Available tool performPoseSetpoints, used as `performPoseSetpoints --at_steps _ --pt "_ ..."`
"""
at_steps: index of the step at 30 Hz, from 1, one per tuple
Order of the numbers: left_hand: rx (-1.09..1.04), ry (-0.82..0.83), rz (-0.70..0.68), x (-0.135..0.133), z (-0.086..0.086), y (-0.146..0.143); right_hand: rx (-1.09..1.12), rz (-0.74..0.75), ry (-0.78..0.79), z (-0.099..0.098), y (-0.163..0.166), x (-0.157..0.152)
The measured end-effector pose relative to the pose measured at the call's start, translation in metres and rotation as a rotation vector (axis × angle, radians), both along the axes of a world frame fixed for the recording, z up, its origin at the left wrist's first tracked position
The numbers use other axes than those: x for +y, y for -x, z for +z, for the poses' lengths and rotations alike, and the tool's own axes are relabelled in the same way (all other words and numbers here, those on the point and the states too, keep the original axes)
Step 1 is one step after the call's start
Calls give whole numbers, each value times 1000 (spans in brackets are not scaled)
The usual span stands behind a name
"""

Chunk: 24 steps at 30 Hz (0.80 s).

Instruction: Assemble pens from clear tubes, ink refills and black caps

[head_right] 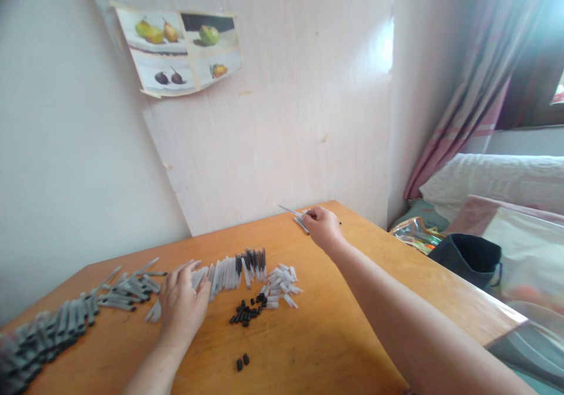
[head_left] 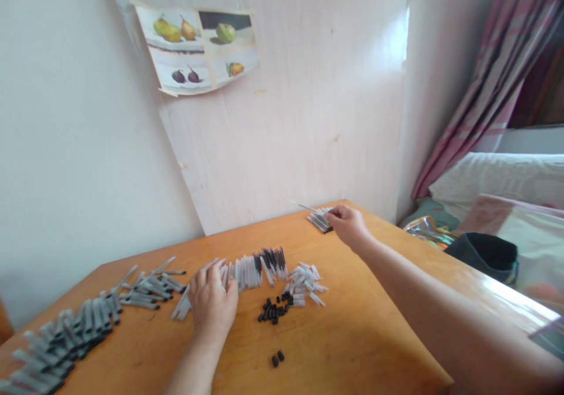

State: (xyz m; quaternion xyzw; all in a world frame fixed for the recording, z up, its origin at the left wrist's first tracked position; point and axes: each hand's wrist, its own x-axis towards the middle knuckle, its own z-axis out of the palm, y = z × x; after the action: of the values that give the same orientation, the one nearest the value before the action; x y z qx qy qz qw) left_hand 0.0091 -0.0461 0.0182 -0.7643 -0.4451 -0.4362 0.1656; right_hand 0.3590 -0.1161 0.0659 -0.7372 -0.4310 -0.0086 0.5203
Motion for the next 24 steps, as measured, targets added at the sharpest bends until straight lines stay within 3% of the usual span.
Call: performPoseSetpoints --at_steps 6,10,24 --pt "40 13 27 8 -6 4 80 -263 68 -23 -84 -7" --pt "85 38 44 13 -9 6 93 -400 192 -37 -122 -10" --pt "167 68 98 25 -13 15 72 -403 419 -56 -160 15"
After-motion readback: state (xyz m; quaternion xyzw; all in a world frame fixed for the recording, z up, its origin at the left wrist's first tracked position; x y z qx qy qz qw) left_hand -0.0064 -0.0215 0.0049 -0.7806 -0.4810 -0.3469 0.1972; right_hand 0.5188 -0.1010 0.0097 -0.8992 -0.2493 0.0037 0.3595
